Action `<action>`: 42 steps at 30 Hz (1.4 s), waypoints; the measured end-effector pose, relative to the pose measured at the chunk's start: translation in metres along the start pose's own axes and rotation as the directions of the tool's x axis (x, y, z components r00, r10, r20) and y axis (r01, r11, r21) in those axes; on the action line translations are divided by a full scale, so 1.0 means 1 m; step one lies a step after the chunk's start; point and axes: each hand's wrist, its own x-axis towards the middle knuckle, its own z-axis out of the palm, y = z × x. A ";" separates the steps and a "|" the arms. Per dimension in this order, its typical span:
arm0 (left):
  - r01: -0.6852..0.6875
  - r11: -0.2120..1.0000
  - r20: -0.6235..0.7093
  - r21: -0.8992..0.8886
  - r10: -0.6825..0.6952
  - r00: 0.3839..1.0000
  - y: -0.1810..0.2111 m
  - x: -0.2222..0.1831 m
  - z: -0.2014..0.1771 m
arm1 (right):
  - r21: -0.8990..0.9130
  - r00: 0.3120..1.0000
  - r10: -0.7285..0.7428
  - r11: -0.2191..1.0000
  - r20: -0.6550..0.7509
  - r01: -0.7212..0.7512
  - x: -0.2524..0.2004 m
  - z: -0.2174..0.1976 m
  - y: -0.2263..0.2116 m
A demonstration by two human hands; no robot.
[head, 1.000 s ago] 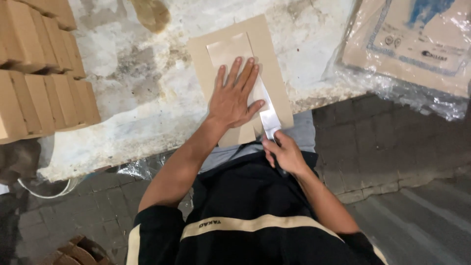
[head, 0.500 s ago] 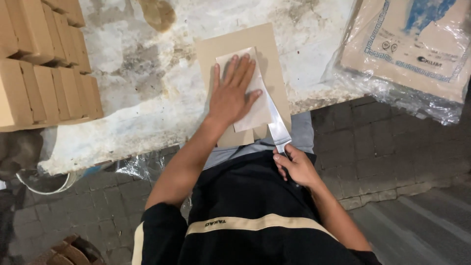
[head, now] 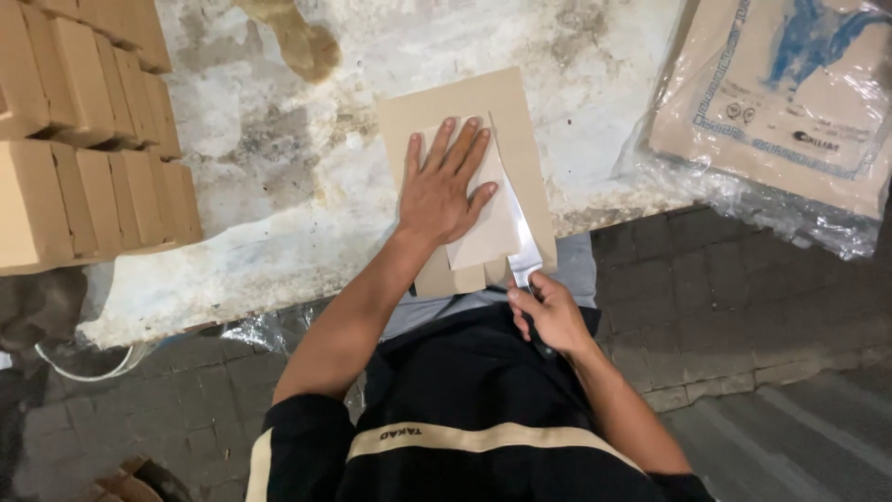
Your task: Cutting paper liners to size and inserting them into small cardboard boxes at a packaging station.
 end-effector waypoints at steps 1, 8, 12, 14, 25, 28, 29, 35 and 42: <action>0.004 1.000 0.002 -0.004 -0.004 1.000 -0.002 0.003 0.000 | -0.003 1.000 0.005 1.000 0.003 -0.005 0.009 0.002 -0.007; -0.002 1.000 0.010 0.001 0.002 1.000 -0.001 0.002 -0.006 | -0.010 1.000 0.010 1.000 -0.025 -0.011 0.016 0.004 -0.030; -0.010 1.000 -0.014 0.017 0.010 1.000 -0.002 0.003 -0.001 | 0.047 0.999 0.015 0.999 -0.041 -0.013 0.024 0.007 -0.028; 0.000 1.000 -0.002 0.012 0.000 1.000 -0.003 0.005 -0.006 | 0.058 0.998 0.021 0.998 -0.051 -0.018 0.024 0.004 -0.024; -0.018 1.000 -0.003 0.003 0.018 1.000 -0.002 0.003 -0.003 | 0.130 0.997 -0.014 0.991 -0.069 0.023 0.028 0.010 -0.016; -0.021 1.000 -0.004 0.021 0.021 1.000 -0.002 0.003 -0.004 | 0.117 0.997 -0.036 0.992 -0.067 0.043 0.027 0.010 -0.019; -0.024 0.999 0.002 0.032 0.024 1.000 -0.003 0.004 -0.005 | 0.113 0.997 -0.034 0.993 -0.072 0.042 0.026 0.011 -0.020; -0.033 0.999 -0.001 0.028 0.033 0.999 -0.002 0.000 -0.001 | 0.019 0.995 -0.028 0.999 -0.092 0.030 0.023 0.013 -0.018; -0.044 0.998 -0.019 0.041 0.045 0.999 -0.004 0.001 0.002 | -0.085 0.986 -0.068 0.995 -0.150 0.056 0.018 0.009 -0.037</action>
